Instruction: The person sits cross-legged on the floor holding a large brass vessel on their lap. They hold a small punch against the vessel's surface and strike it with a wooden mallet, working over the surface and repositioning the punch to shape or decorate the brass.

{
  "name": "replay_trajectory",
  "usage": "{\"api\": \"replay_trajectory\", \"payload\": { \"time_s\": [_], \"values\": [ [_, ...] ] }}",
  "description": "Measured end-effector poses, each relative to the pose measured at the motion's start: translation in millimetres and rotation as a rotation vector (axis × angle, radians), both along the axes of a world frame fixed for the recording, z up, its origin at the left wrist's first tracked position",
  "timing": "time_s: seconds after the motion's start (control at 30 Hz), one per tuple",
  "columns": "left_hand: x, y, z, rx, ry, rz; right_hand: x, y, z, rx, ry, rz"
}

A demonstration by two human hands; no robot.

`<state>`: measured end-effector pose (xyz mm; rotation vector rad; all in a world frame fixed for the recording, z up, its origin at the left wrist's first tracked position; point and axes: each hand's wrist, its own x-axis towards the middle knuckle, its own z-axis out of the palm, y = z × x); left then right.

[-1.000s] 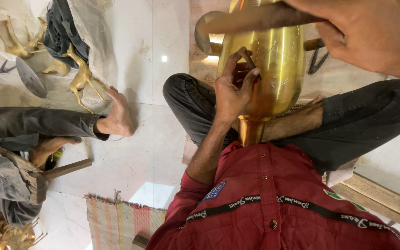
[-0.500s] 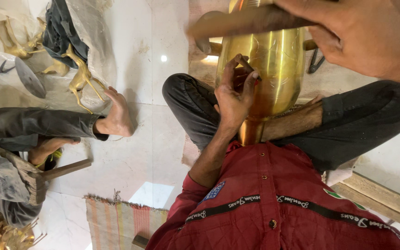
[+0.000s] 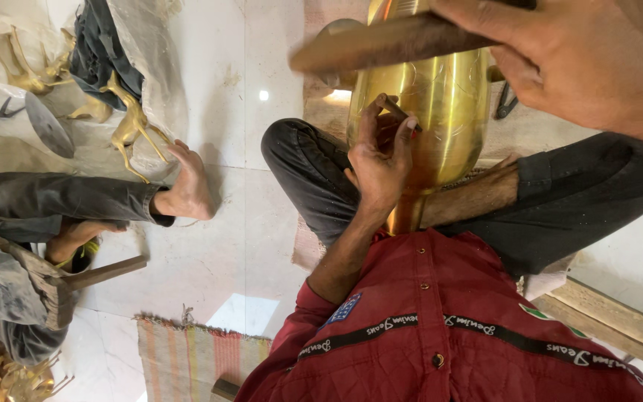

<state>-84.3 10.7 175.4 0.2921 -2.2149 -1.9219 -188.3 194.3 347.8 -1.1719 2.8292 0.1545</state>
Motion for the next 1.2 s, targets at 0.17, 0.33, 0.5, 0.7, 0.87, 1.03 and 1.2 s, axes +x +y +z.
{"api": "replay_trajectory", "payload": {
  "time_s": [0.17, 0.33, 0.5, 0.7, 0.87, 1.03, 1.2],
  "values": [
    [1, 0, -1, -0.051, -0.031, 0.018, -1, -3, 3, -0.022, 0.172, 0.116],
    [3, 4, -1, -0.059, -0.002, 0.054, -1, -5, 7, -0.004, 0.046, 0.036],
    [6, 7, -3, -0.030, 0.010, 0.051, 5, -11, 12, -0.298, 0.089, 0.092],
    [10, 14, -6, -0.089, 0.115, 0.039, 8, -5, 13, -0.202, 0.196, 0.156],
    [11, 14, -5, -0.032, 0.115, 0.050, 10, 4, 9, -0.212, 0.078, 0.049],
    [10, 11, -3, -0.018, 0.153, 0.033, 12, 4, 11, -0.279, 0.161, 0.122],
    [12, 12, 1, -0.016, 0.111, 0.043, 12, -2, 14, -0.315, 0.089, 0.079]
  ]
}}
